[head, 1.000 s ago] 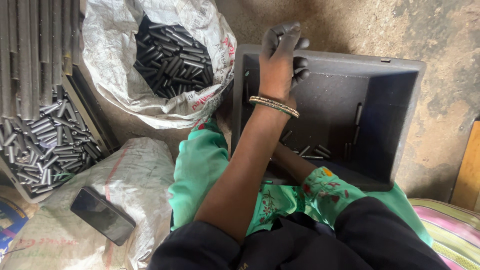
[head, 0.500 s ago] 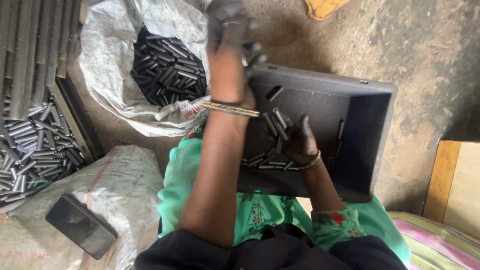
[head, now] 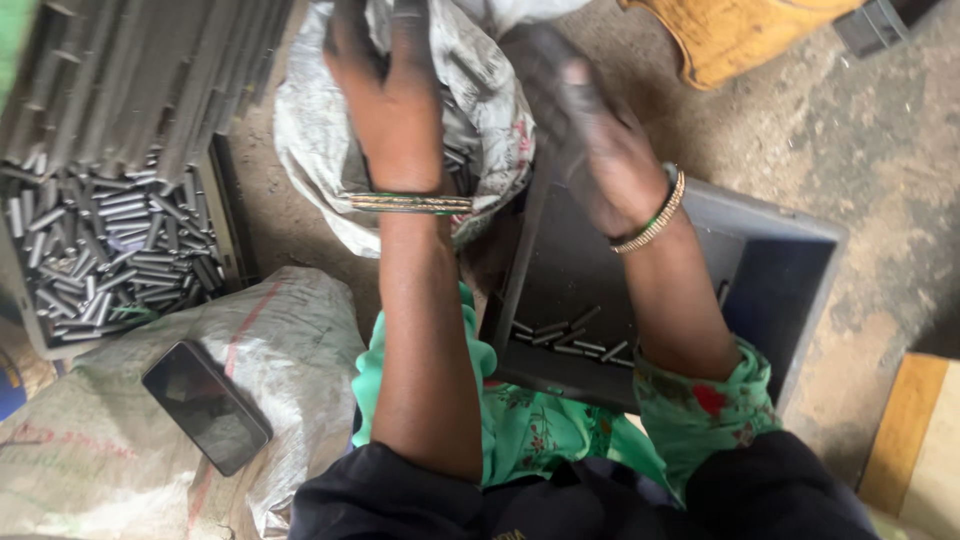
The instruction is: The person sits on the floor and transfers black cylindrical metal parts by hand from a woven sack into a plastic tray, grabbing handfuls and spreading them across the tray. They continue filling and leveling the tray, then reach back into the sack near the end.
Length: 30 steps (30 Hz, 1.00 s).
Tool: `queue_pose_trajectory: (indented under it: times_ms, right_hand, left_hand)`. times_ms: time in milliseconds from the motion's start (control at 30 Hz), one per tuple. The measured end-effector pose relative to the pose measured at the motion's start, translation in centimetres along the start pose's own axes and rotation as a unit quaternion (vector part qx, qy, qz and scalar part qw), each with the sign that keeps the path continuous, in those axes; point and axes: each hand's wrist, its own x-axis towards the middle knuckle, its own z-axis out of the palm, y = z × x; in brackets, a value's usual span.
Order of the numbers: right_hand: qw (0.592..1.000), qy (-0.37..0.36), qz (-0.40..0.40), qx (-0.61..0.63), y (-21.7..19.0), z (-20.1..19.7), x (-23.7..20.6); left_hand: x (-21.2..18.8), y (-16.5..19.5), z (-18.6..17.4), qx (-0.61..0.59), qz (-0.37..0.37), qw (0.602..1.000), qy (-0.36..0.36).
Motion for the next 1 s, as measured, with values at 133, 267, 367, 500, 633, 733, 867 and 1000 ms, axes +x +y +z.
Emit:
queue_pose_trajectory:
  times_ms: [133, 267, 367, 500, 633, 733, 867, 1000]
  right_hand:
    - [0.967, 0.094, 0.019, -0.236, 3.7, -4.8, -3.4]
    - [0.839, 0.133, 0.186, -0.493, 11.1, -10.5, -13.3]
    - [0.677, 0.223, 0.303, -0.633, 13.9, -14.2, -23.7]
    - [0.636, 0.223, 0.379, -0.635, 15.5, -15.0, -33.0]
    - [0.749, -0.028, 0.350, -0.562, 19.0, -7.8, -34.2]
    - [0.708, -0.090, 0.296, -0.635, 20.2, -2.7, -33.4]
    - [0.698, -0.079, 0.234, -0.672, 17.5, -2.2, -31.8]
    - [0.644, -0.053, 0.216, -0.732, 12.4, -6.1, -28.5]
  left_hand:
    - [-1.1, -3.1, 0.0, -0.082, -0.033, 0.995, -0.036]
    - [-3.7, -6.0, 3.2, 0.129, -0.055, 0.987, -0.074]
    - [-8.2, -7.2, 7.7, 0.259, 0.051, 0.956, -0.132]
    - [-14.5, -7.9, 9.1, 0.281, 0.073, 0.925, -0.244]
    - [-16.3, -8.3, 7.9, 0.241, 0.137, 0.904, -0.325]
    - [-13.5, -8.0, 6.9, 0.014, -0.042, 0.943, -0.329]
    - [-9.8, -6.0, 5.8, -0.050, -0.001, 0.967, -0.250]
    - [-8.8, -3.2, 6.4, -0.168, -0.051, 0.969, -0.174]
